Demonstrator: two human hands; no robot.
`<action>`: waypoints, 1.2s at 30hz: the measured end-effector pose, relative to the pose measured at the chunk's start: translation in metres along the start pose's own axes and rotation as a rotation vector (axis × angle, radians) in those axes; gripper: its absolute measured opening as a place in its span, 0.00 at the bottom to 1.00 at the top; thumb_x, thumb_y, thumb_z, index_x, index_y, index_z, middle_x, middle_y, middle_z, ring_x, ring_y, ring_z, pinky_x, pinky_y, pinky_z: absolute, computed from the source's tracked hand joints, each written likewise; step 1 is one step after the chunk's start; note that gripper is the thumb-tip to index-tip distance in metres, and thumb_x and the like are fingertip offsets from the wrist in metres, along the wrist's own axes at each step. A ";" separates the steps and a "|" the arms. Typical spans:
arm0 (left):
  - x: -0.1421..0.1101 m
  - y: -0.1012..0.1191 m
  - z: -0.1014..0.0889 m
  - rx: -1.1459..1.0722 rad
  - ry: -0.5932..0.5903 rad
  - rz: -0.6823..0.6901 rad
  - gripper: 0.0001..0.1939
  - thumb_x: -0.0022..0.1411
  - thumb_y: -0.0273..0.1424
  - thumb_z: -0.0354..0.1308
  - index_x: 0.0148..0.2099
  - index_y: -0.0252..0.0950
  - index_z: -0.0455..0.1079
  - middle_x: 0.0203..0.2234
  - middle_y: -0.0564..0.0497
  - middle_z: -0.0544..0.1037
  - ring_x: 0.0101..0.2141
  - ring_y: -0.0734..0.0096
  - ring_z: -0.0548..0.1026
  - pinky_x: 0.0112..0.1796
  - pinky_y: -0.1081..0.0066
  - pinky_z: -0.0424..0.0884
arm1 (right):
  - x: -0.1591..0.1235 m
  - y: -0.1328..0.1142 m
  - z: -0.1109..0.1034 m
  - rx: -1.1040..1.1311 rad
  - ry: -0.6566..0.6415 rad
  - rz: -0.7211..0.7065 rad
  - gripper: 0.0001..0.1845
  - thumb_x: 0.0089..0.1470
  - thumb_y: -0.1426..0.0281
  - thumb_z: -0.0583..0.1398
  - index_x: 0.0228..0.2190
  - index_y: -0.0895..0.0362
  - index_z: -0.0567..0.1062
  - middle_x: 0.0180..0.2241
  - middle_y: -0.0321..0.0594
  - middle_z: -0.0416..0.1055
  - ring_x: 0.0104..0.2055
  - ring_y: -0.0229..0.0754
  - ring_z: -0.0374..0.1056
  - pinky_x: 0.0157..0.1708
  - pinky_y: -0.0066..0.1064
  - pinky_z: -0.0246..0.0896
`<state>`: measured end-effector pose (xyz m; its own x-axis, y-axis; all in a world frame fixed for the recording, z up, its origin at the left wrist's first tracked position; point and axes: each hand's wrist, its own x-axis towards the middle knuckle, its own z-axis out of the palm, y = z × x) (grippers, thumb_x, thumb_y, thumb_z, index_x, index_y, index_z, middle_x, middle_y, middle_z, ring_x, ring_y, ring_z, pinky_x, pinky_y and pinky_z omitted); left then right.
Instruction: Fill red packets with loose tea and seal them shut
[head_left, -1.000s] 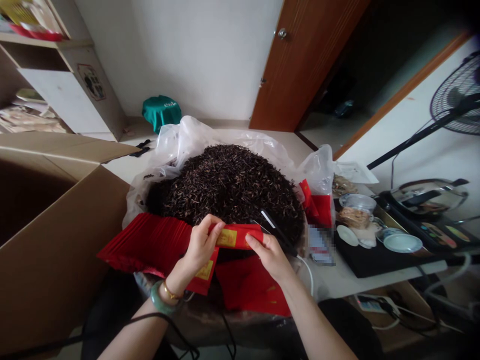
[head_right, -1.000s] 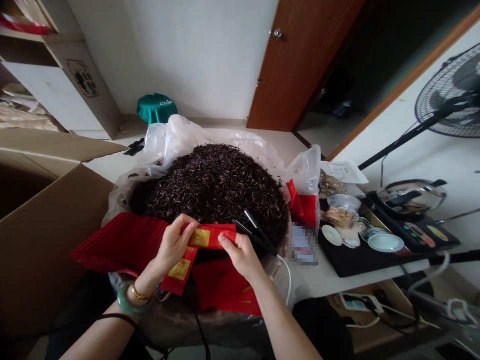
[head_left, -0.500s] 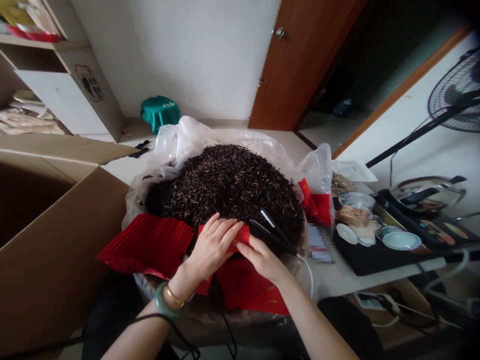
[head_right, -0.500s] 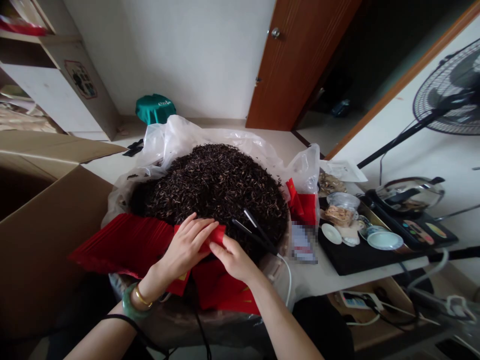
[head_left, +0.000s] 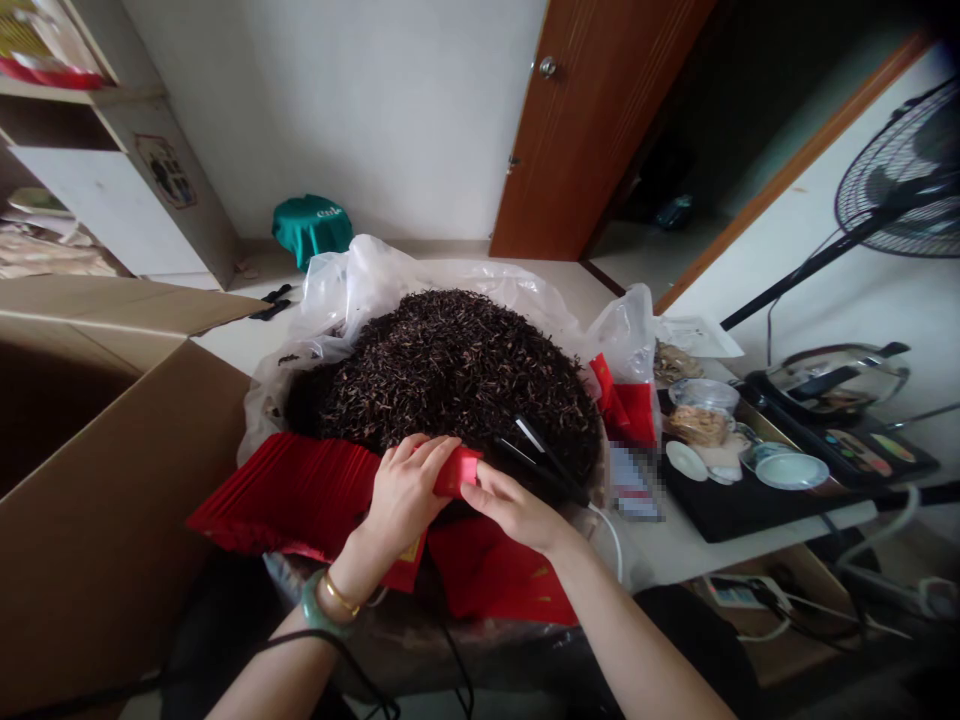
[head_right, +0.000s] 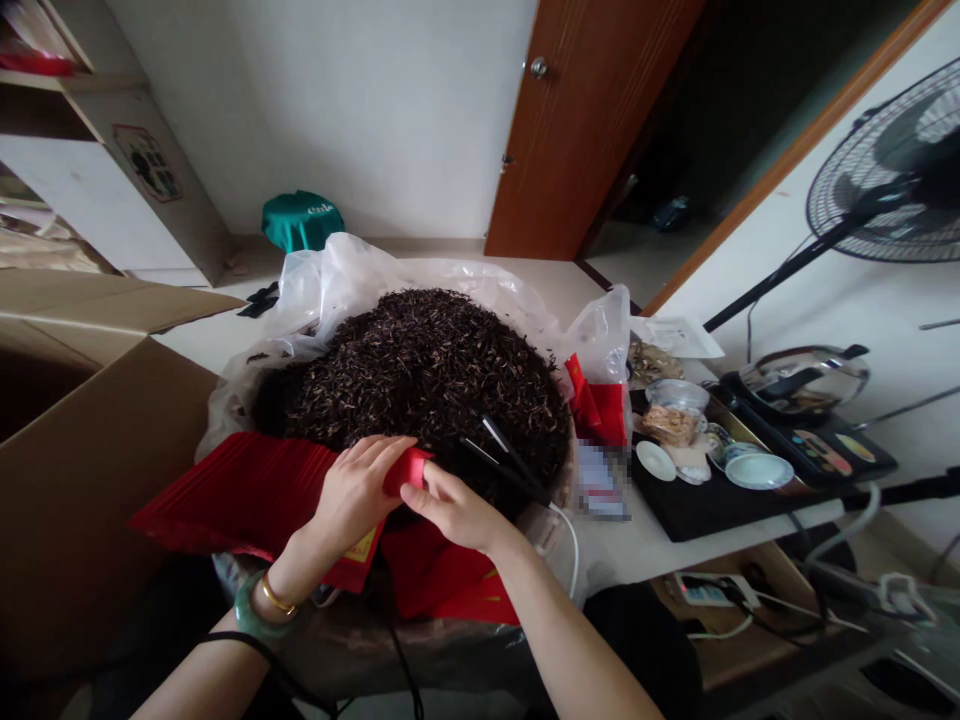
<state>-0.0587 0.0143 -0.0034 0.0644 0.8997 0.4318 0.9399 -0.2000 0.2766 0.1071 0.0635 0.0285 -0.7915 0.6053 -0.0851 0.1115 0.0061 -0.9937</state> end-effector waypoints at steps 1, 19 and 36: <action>0.001 -0.001 0.000 -0.018 -0.001 0.009 0.24 0.52 0.28 0.62 0.54 0.36 0.69 0.46 0.44 0.78 0.45 0.54 0.74 0.41 0.59 0.71 | 0.000 -0.002 0.000 -0.001 -0.014 -0.006 0.30 0.57 0.49 0.54 0.54 0.54 0.69 0.48 0.43 0.73 0.53 0.46 0.67 0.56 0.42 0.59; 0.007 -0.022 0.001 -0.305 0.083 -0.141 0.23 0.50 0.28 0.62 0.50 0.38 0.69 0.44 0.47 0.79 0.45 0.62 0.76 0.47 0.64 0.73 | -0.001 0.032 -0.018 -0.758 0.322 0.074 0.25 0.51 0.74 0.60 0.52 0.58 0.69 0.56 0.54 0.65 0.56 0.53 0.64 0.54 0.47 0.62; 0.009 -0.026 -0.005 -0.395 0.031 -0.269 0.24 0.49 0.31 0.64 0.50 0.40 0.68 0.43 0.50 0.79 0.36 0.67 0.79 0.37 0.71 0.75 | 0.040 0.014 0.016 -1.325 0.068 0.315 0.31 0.46 0.76 0.65 0.52 0.50 0.66 0.49 0.52 0.62 0.49 0.57 0.63 0.35 0.40 0.70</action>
<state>-0.0840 0.0255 -0.0029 -0.1790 0.9289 0.3241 0.7224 -0.0995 0.6842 0.0672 0.0746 0.0105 -0.5989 0.7604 -0.2512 0.7986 0.5907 -0.1158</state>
